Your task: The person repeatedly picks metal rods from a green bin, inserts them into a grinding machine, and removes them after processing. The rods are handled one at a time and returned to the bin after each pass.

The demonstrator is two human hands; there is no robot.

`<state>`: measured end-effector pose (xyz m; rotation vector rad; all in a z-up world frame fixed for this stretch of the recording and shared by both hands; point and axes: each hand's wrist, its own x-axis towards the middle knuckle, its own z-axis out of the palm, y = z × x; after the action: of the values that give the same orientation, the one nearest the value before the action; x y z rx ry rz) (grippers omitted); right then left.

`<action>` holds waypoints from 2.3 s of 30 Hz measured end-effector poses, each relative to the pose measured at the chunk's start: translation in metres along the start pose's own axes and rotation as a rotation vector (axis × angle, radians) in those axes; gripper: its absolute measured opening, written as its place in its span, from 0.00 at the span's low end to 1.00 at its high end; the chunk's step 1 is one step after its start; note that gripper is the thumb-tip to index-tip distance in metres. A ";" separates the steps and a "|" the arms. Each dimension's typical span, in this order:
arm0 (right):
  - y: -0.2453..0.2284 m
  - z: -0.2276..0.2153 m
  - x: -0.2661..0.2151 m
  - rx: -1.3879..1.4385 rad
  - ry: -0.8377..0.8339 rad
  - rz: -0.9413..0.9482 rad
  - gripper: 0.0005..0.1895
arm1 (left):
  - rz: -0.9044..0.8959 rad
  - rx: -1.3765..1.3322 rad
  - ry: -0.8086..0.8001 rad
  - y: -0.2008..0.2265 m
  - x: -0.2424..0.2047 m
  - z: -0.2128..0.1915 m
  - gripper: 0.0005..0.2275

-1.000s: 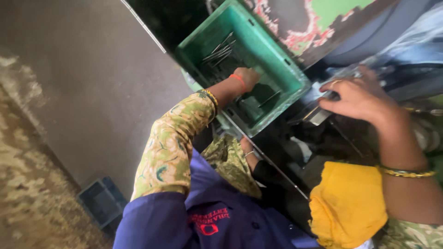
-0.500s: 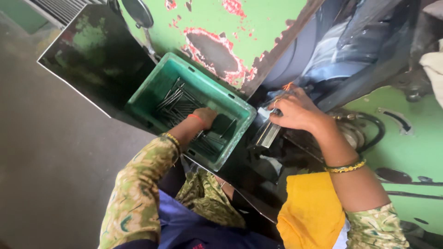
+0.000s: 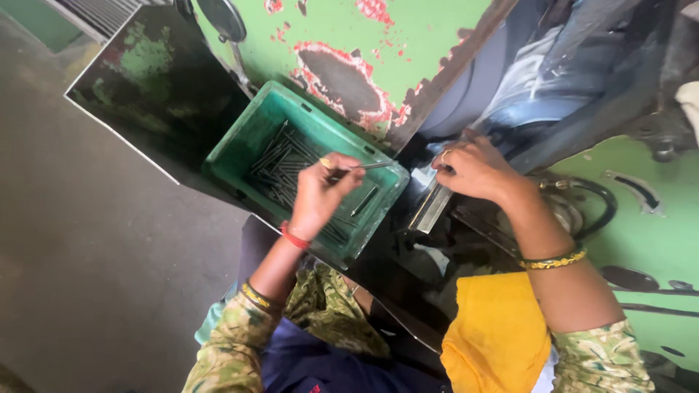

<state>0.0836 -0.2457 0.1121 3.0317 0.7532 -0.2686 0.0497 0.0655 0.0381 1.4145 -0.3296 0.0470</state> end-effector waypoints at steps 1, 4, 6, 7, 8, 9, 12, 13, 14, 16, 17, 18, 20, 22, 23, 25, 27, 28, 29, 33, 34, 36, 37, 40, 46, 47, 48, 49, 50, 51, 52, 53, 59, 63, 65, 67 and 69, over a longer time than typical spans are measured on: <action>0.001 0.001 0.000 0.009 0.012 -0.006 0.15 | -0.006 -0.044 -0.001 0.004 -0.007 0.011 0.06; 0.002 0.004 -0.001 0.002 0.049 -0.023 0.14 | -0.007 -0.125 -0.003 0.012 -0.022 0.044 0.06; 0.001 0.004 0.000 -0.043 0.072 -0.031 0.14 | 0.007 -0.112 -0.010 0.016 -0.028 0.062 0.07; 0.001 0.004 0.001 -0.051 0.099 -0.045 0.13 | -0.016 -0.067 -0.017 0.018 -0.031 0.068 0.08; 0.002 0.004 0.001 -0.058 0.125 -0.058 0.13 | -0.039 -0.022 -0.023 0.018 -0.032 0.073 0.08; 0.002 0.005 0.001 -0.063 0.150 -0.070 0.12 | -0.065 0.023 -0.032 0.019 -0.035 0.075 0.09; 0.002 0.003 0.001 -0.013 0.137 -0.043 0.11 | 0.040 0.120 -0.152 0.021 -0.039 0.074 0.11; 0.002 0.002 0.001 0.002 0.141 -0.043 0.11 | 0.086 0.145 -0.188 0.021 -0.040 0.072 0.11; 0.001 0.000 0.000 0.017 0.144 -0.042 0.12 | 0.133 0.170 -0.223 0.022 -0.040 0.070 0.11; -0.002 -0.006 -0.003 0.060 0.145 -0.039 0.12 | 0.219 0.206 -0.258 0.022 -0.040 0.069 0.11; -0.004 -0.010 -0.004 0.089 0.142 -0.037 0.13 | 0.258 0.218 -0.256 0.021 -0.039 0.070 0.11; -0.007 -0.014 -0.007 0.118 0.138 -0.035 0.14 | 0.298 0.229 -0.254 0.020 -0.039 0.071 0.11; -0.012 -0.025 -0.011 0.129 0.097 -0.049 0.16 | 0.164 0.166 -0.211 0.016 -0.036 0.073 0.10; -0.021 -0.033 -0.014 0.144 0.038 -0.087 0.20 | 0.103 0.123 -0.182 0.011 -0.034 0.077 0.10; -0.027 -0.034 -0.015 0.156 0.002 -0.116 0.24 | 0.110 0.117 -0.178 0.008 -0.032 0.077 0.10; -0.039 -0.036 -0.015 0.140 -0.111 -0.123 0.28 | 0.111 0.091 -0.187 0.003 -0.026 0.077 0.12; -0.054 -0.034 -0.012 0.081 -0.264 -0.079 0.28 | 0.097 0.055 -0.210 -0.001 -0.019 0.073 0.16; -0.058 -0.033 -0.012 0.006 -0.310 -0.038 0.28 | 0.177 0.095 -0.225 -0.003 -0.014 0.071 0.13; -0.063 -0.031 -0.011 -0.068 -0.356 -0.005 0.27 | 0.253 0.139 -0.236 -0.004 -0.011 0.067 0.11; -0.061 -0.021 -0.010 -0.144 -0.330 0.017 0.30 | 0.294 0.546 -0.193 -0.028 0.006 0.039 0.09; -0.058 -0.018 -0.011 -0.148 -0.311 0.007 0.30 | 0.297 0.690 -0.264 -0.040 0.013 0.030 0.09; -0.048 -0.015 -0.011 -0.159 -0.266 -0.003 0.31 | 0.311 0.971 -0.415 -0.074 0.026 0.012 0.08; -0.045 -0.013 -0.011 -0.160 -0.243 -0.025 0.31 | 0.207 1.127 -0.571 -0.096 0.031 0.008 0.08; -0.040 -0.008 -0.008 -0.176 -0.205 -0.055 0.33 | 0.149 1.434 -0.933 -0.177 0.027 0.006 0.07; -0.039 -0.007 -0.006 -0.158 -0.236 -0.008 0.34 | 0.029 1.486 -1.180 -0.316 0.029 0.025 0.17; -0.038 -0.008 -0.006 -0.165 -0.243 0.002 0.34 | 0.018 1.427 -1.226 -0.324 0.031 0.029 0.14; -0.037 -0.009 -0.006 -0.173 -0.250 0.011 0.33 | 0.006 1.367 -1.270 -0.328 0.033 0.030 0.11; -0.036 -0.010 -0.005 -0.171 -0.235 0.000 0.33 | 0.052 1.333 -1.221 -0.329 0.034 0.027 0.10; -0.035 -0.010 -0.005 -0.169 -0.219 -0.011 0.32 | 0.098 1.298 -1.171 -0.329 0.033 0.023 0.10; -0.034 -0.010 -0.005 -0.167 -0.205 -0.024 0.31 | 0.140 1.263 -1.119 -0.327 0.031 0.019 0.10; -0.032 -0.010 -0.005 -0.184 -0.176 -0.055 0.31 | 0.165 1.286 -1.175 -0.323 0.031 0.016 0.10; -0.031 -0.009 -0.004 -0.200 -0.148 -0.086 0.32 | 0.190 1.307 -1.233 -0.317 0.033 0.014 0.11; -0.024 -0.005 -0.006 -0.107 -0.127 -0.051 0.29 | 0.201 1.220 -1.106 -0.277 0.032 0.011 0.12; -0.019 -0.008 -0.007 -0.093 -0.120 -0.031 0.27 | 0.243 1.455 -1.027 -0.219 0.037 -0.001 0.15; -0.019 -0.007 -0.006 -0.099 -0.072 -0.061 0.26 | 0.209 1.318 -0.873 -0.177 0.043 -0.008 0.21; -0.018 -0.007 -0.007 -0.081 -0.061 -0.058 0.25 | 0.208 1.146 -0.715 -0.129 0.046 -0.015 0.23; -0.016 -0.008 -0.007 -0.034 -0.086 -0.018 0.24 | 0.236 0.937 -0.558 -0.083 0.040 -0.019 0.22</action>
<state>0.0715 -0.2339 0.1217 2.9611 0.7708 -0.3790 0.1103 0.0641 -0.0339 2.3037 -1.0298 -0.0061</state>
